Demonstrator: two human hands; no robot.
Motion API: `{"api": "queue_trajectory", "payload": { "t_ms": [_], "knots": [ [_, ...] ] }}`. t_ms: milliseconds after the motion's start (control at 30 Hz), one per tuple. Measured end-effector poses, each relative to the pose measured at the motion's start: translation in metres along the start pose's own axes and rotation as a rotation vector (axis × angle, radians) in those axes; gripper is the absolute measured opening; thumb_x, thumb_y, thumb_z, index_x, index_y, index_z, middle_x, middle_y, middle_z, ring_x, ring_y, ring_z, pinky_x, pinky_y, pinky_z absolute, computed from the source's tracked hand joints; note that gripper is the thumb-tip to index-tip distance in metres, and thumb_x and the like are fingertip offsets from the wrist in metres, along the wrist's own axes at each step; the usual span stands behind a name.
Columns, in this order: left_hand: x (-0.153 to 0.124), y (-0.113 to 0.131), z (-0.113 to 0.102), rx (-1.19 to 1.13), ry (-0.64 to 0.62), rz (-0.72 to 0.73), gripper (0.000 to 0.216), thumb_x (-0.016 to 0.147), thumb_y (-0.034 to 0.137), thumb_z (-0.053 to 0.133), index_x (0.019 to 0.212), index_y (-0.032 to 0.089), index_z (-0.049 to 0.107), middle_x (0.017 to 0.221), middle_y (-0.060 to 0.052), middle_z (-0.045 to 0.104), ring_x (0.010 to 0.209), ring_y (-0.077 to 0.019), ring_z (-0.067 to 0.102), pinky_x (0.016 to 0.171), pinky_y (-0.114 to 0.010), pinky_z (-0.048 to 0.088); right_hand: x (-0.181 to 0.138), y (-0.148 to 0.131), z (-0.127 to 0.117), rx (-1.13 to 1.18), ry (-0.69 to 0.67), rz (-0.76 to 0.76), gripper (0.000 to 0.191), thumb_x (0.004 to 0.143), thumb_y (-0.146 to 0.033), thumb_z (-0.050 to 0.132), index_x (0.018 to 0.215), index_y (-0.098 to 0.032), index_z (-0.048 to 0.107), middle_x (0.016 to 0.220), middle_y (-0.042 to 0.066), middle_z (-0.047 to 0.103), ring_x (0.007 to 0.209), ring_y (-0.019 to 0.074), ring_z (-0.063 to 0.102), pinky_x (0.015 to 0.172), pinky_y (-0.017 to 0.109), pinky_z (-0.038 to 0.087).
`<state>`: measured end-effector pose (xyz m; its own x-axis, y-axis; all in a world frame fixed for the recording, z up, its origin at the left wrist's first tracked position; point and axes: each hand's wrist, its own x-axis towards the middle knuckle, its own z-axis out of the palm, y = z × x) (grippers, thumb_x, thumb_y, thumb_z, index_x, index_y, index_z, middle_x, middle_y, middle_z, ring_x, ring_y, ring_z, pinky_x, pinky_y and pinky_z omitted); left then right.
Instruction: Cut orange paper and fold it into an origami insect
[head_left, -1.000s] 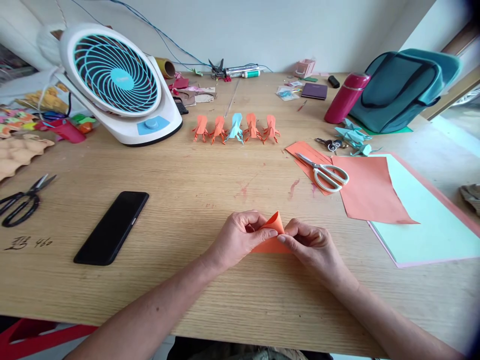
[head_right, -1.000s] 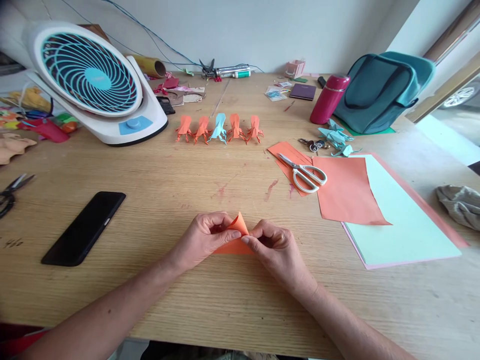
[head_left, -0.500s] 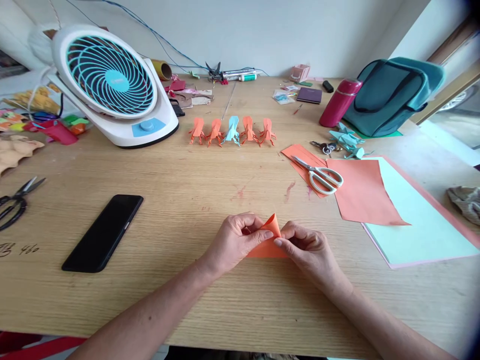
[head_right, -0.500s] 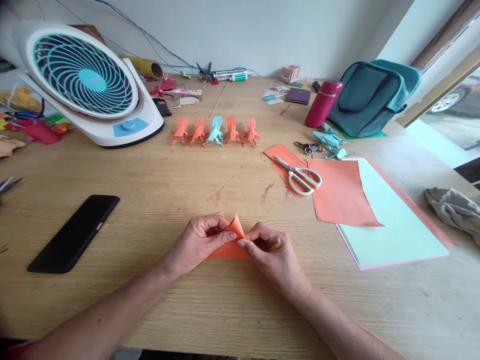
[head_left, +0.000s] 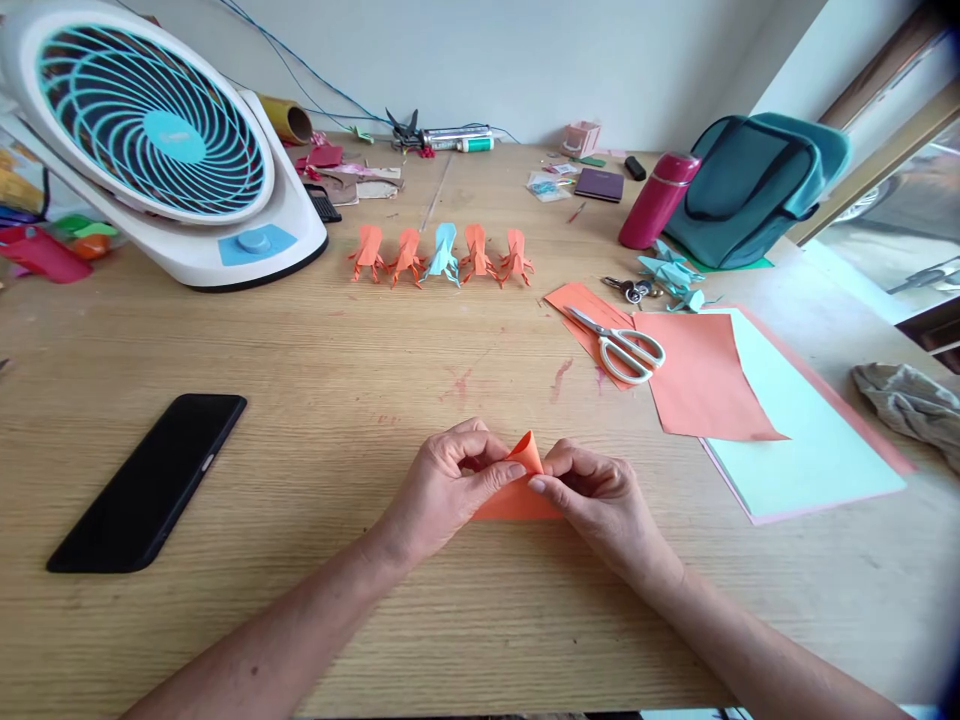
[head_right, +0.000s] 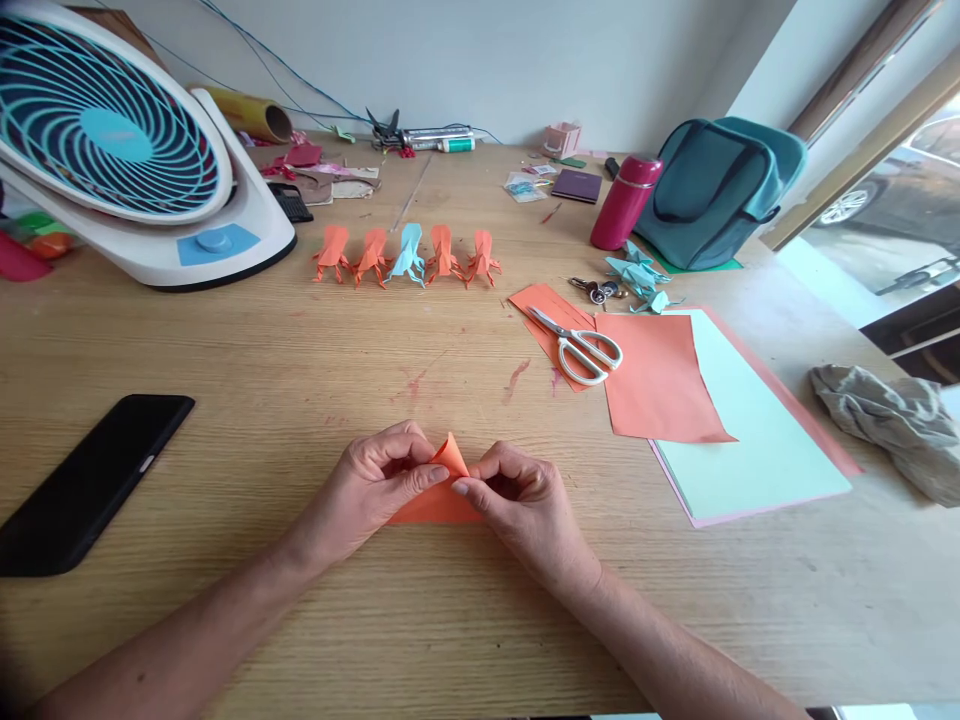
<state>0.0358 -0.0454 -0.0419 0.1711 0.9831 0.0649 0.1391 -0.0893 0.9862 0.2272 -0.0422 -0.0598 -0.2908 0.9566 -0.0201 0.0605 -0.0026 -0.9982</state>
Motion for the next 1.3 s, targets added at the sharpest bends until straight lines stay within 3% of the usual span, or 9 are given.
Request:
{"api": "queue_trajectory", "payload": {
  "t_ms": [200, 900, 1300],
  "knots": [
    [-0.0003, 0.0025, -0.0006, 0.065, 0.007, 0.060, 0.018, 0.086, 0.023, 0.070, 0.069, 0.018, 0.069, 0.067, 0.003, 0.053, 0.063, -0.0094, 0.047, 0.058, -0.021, 0.037, 0.0003, -0.0034, 0.0024, -0.032, 0.022, -0.037, 0.032, 0.083, -0.042, 0.074, 0.065, -0.018, 0.061, 0.063, -0.002, 0.054, 0.059, 0.0105, 0.043, 0.055, 0.026, 0.035],
    [-0.0023, 0.0022, 0.0021, 0.155, 0.012, 0.146, 0.025, 0.088, 0.028, 0.071, 0.066, 0.016, 0.063, 0.068, 0.002, 0.055, 0.066, -0.0104, 0.051, 0.064, -0.022, 0.039, 0.0000, -0.0035, 0.0010, 0.028, 0.080, -0.057, 0.028, 0.074, -0.043, 0.083, 0.067, -0.020, 0.069, 0.065, 0.000, 0.059, 0.061, 0.0123, 0.049, 0.056, 0.026, 0.039],
    [-0.0038, 0.0046, 0.0037, 0.147, 0.004, 0.133, 0.020, 0.087, 0.023, 0.070, 0.068, 0.017, 0.067, 0.067, 0.003, 0.054, 0.063, -0.0093, 0.048, 0.062, -0.021, 0.039, -0.0001, -0.0049, 0.0027, 0.137, 0.000, -0.002, 0.024, 0.076, -0.043, 0.080, 0.077, -0.021, 0.071, 0.073, 0.001, 0.061, 0.068, 0.0138, 0.054, 0.063, 0.028, 0.045]
  ]
}}
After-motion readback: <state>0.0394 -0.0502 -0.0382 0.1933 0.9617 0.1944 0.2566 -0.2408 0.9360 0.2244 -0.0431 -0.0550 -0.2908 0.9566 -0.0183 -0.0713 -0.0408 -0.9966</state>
